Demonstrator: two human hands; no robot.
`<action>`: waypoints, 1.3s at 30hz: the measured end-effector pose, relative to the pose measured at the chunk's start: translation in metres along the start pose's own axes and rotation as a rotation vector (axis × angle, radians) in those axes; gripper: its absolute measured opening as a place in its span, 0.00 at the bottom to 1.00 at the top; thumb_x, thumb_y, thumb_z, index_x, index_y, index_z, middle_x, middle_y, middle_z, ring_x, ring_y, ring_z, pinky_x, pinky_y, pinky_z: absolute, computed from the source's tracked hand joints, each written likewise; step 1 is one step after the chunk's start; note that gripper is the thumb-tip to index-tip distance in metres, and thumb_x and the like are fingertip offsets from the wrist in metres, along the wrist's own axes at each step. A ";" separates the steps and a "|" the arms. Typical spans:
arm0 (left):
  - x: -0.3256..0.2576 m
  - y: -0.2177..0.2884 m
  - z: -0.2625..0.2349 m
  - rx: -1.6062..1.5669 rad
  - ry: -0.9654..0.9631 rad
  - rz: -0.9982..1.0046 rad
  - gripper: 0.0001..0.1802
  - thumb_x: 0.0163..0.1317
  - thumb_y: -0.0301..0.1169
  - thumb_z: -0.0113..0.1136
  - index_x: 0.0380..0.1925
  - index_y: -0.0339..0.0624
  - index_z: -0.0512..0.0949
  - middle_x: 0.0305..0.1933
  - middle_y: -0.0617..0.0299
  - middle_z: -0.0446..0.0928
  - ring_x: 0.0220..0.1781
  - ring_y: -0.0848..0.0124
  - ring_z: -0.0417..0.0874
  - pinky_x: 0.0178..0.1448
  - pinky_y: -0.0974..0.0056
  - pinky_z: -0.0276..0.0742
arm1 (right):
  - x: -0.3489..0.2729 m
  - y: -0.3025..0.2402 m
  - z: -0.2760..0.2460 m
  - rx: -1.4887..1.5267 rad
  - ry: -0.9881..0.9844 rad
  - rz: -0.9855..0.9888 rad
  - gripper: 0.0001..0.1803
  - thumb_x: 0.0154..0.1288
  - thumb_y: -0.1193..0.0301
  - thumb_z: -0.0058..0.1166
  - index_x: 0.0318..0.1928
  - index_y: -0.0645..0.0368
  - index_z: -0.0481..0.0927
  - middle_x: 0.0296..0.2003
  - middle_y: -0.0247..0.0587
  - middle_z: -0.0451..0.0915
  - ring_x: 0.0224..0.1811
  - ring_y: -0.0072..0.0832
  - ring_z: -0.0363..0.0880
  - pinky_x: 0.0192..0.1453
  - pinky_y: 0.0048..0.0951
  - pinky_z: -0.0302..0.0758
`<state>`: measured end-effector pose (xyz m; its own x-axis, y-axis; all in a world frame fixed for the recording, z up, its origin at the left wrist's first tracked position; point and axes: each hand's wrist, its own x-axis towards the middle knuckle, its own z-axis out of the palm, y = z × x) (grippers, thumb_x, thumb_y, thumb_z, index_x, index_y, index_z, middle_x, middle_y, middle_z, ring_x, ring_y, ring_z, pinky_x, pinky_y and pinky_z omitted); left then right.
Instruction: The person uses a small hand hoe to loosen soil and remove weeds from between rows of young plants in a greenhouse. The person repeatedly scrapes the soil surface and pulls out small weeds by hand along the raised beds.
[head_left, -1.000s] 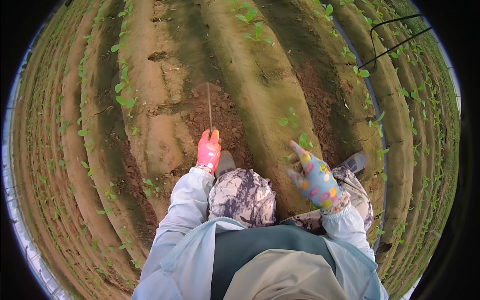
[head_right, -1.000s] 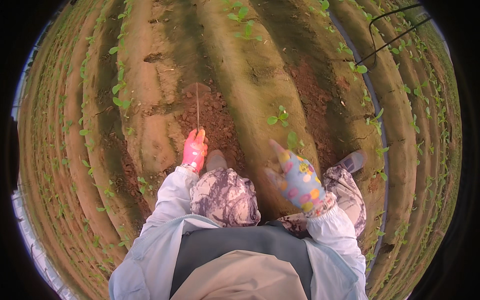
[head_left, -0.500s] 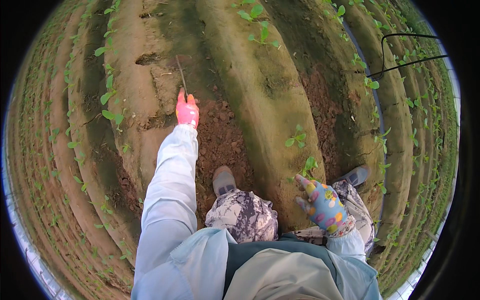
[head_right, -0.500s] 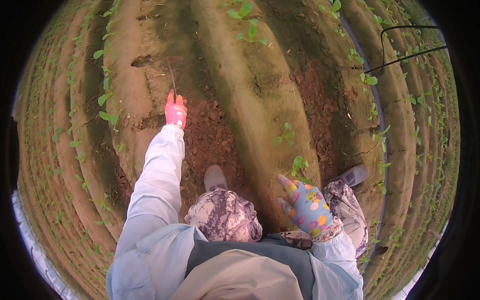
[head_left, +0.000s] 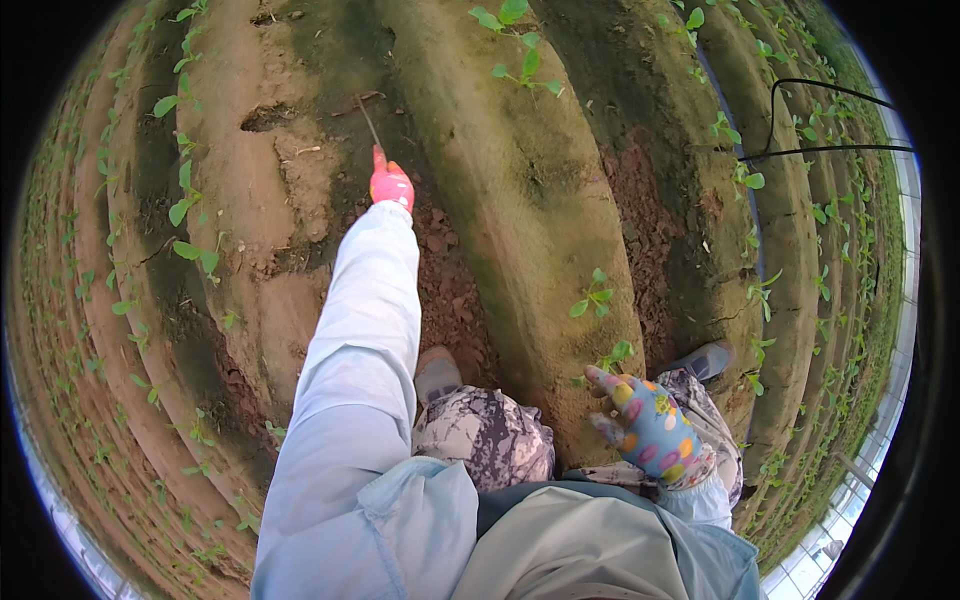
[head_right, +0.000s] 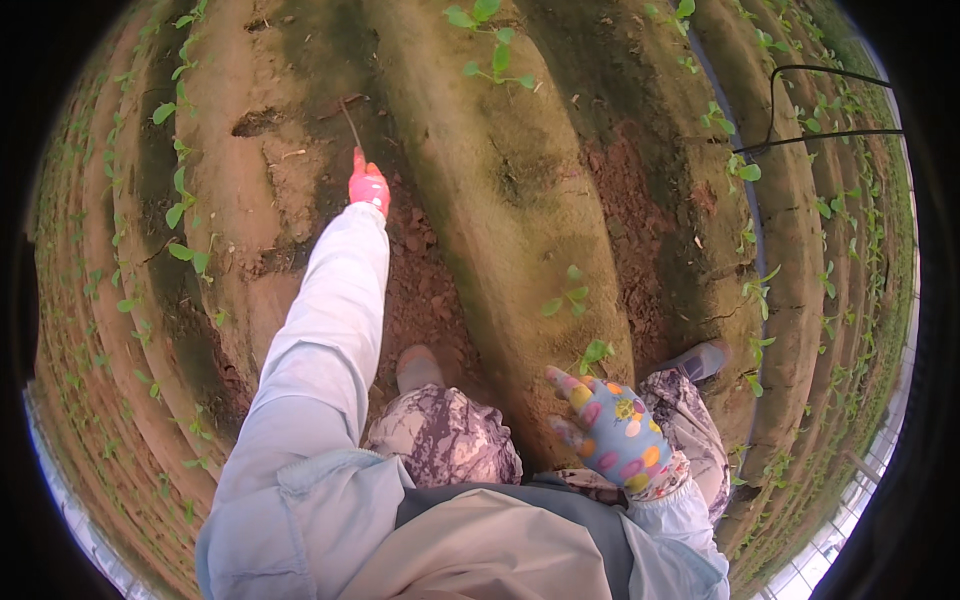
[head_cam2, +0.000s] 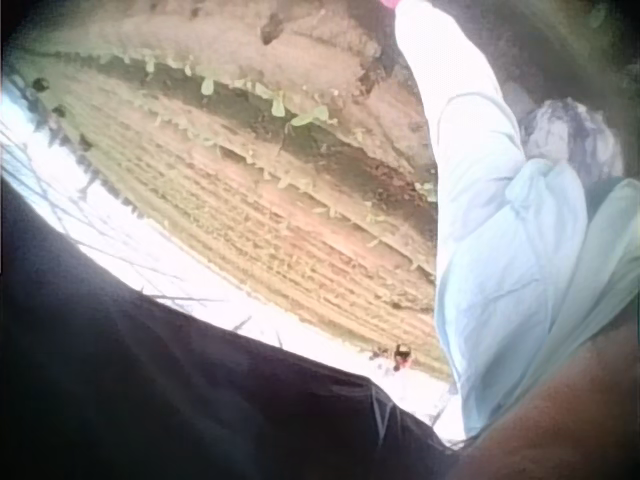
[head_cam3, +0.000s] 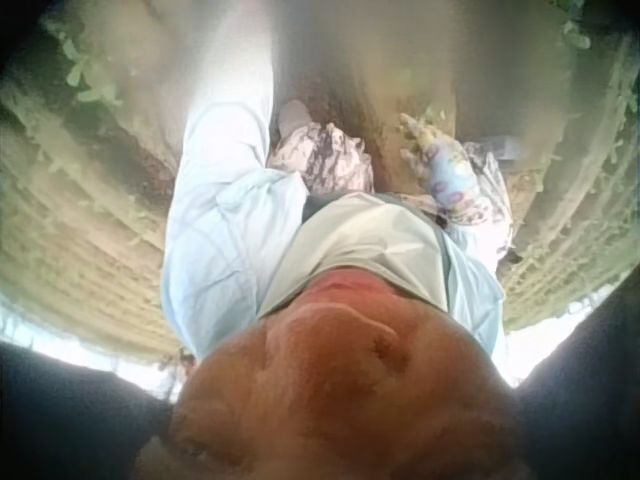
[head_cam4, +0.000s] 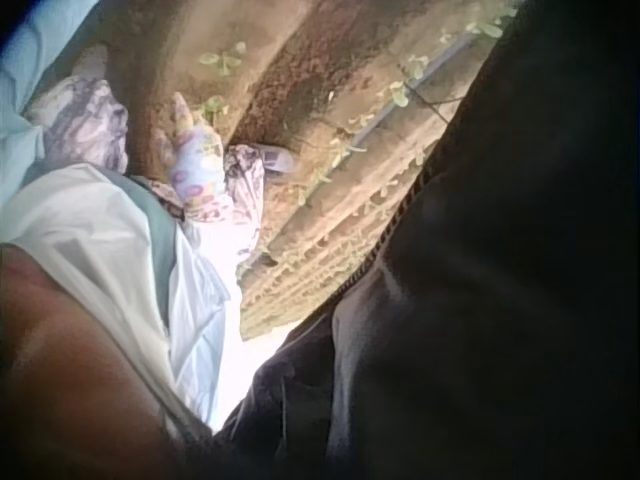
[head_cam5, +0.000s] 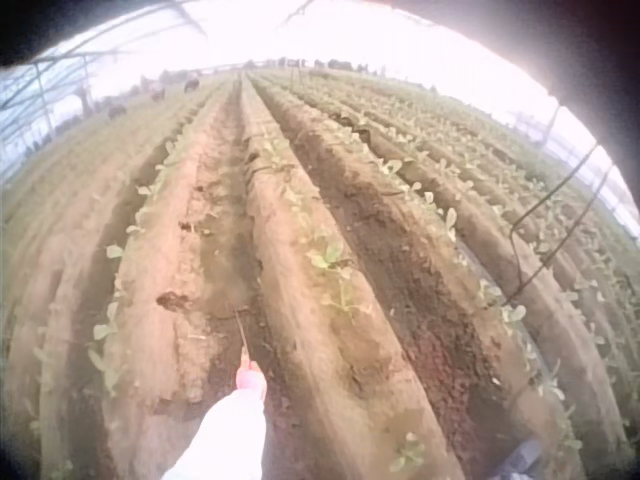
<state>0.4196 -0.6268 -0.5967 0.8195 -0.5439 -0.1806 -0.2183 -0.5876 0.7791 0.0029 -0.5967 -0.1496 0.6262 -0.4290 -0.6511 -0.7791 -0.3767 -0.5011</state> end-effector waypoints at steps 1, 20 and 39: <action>-0.020 0.003 0.011 0.040 0.057 -0.021 0.28 0.72 0.33 0.48 0.71 0.55 0.62 0.20 0.55 0.73 0.21 0.63 0.74 0.30 0.57 0.71 | -0.001 -0.001 -0.002 -0.006 0.001 -0.017 0.30 0.65 0.64 0.58 0.67 0.51 0.68 0.51 0.48 0.79 0.53 0.48 0.77 0.57 0.43 0.74; -0.243 0.007 -0.073 0.060 -0.242 -0.167 0.29 0.74 0.33 0.47 0.73 0.64 0.58 0.26 0.46 0.72 0.22 0.63 0.67 0.31 0.63 0.69 | -0.023 0.000 0.008 -0.122 -0.001 -0.029 0.31 0.67 0.61 0.55 0.68 0.50 0.66 0.50 0.50 0.79 0.53 0.47 0.76 0.58 0.43 0.73; -0.145 0.048 -0.067 -0.498 -0.205 -0.102 0.30 0.73 0.23 0.45 0.74 0.49 0.59 0.24 0.75 0.51 0.21 0.82 0.55 0.23 0.74 0.52 | -0.011 0.008 0.030 -0.134 0.004 -0.003 0.30 0.65 0.62 0.57 0.66 0.52 0.68 0.45 0.49 0.79 0.51 0.48 0.77 0.56 0.43 0.73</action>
<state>0.3260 -0.5358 -0.4927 0.6921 -0.6340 -0.3449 0.1749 -0.3163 0.9324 -0.0112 -0.5707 -0.1634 0.6287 -0.4311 -0.6472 -0.7665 -0.4842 -0.4220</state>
